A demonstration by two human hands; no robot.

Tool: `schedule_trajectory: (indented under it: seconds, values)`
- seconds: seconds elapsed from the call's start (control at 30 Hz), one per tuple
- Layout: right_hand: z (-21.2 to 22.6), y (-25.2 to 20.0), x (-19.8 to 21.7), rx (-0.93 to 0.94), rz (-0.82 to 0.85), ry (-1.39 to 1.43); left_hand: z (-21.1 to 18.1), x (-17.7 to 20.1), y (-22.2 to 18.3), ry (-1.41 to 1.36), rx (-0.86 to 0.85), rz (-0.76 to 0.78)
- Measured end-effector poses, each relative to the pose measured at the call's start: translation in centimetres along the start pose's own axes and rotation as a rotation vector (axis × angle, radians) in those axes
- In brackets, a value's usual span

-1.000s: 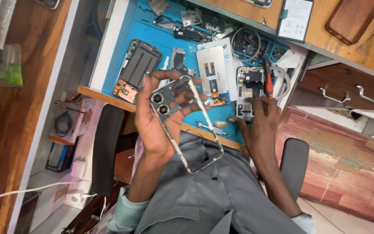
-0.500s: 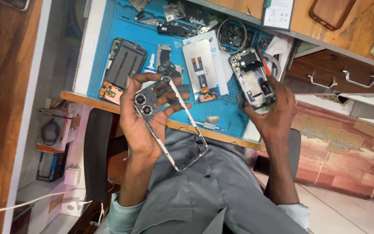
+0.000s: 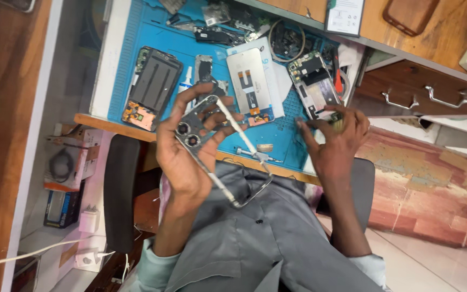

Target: The person is repairing a smartphone. They use a blue electric screwdriver to remove screws from the back of the phone, then use a small metal tool to pry open the back cover. They then use their fingers to remove a small component from the back of the phone.

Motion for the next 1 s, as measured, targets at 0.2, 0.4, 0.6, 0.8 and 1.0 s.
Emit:
schedule_trajectory:
  seconds: [0.2,0.4,0.6,0.8,1.0]
  values:
    - [1.1,-0.8,-1.9,-0.139,0.074,0.01,0.5,-2.7,-0.7,-0.162,-0.055,0.248]
    - [1.4,0.2,-0.6,-0.072,0.058,-0.034,1.2,-4.2,-0.9,-0.263,-0.075,0.273]
    - [1.4,3.0,4.6,-0.265,0.118,0.89,0.8,-4.4,-0.8,-0.147,-0.155,0.308]
    - [7.5,5.7,10.2,-0.056,0.079,1.193,1.3,-4.8,-1.2,-0.092,-0.186,0.289]
    - [14.6,5.9,11.8,-0.029,-0.061,0.952,1.5,-5.3,-1.5,-0.205,-0.134,0.222]
Point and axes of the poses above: each hand's wrist, its own y-axis towards the middle knuckle, its own x-axis out of the back of the hand, z = x × y, the point moved 5 cm from there along y, towards the middle knuckle, and after that the axes turned 6 degrees about -y, right-handed, at the moved point
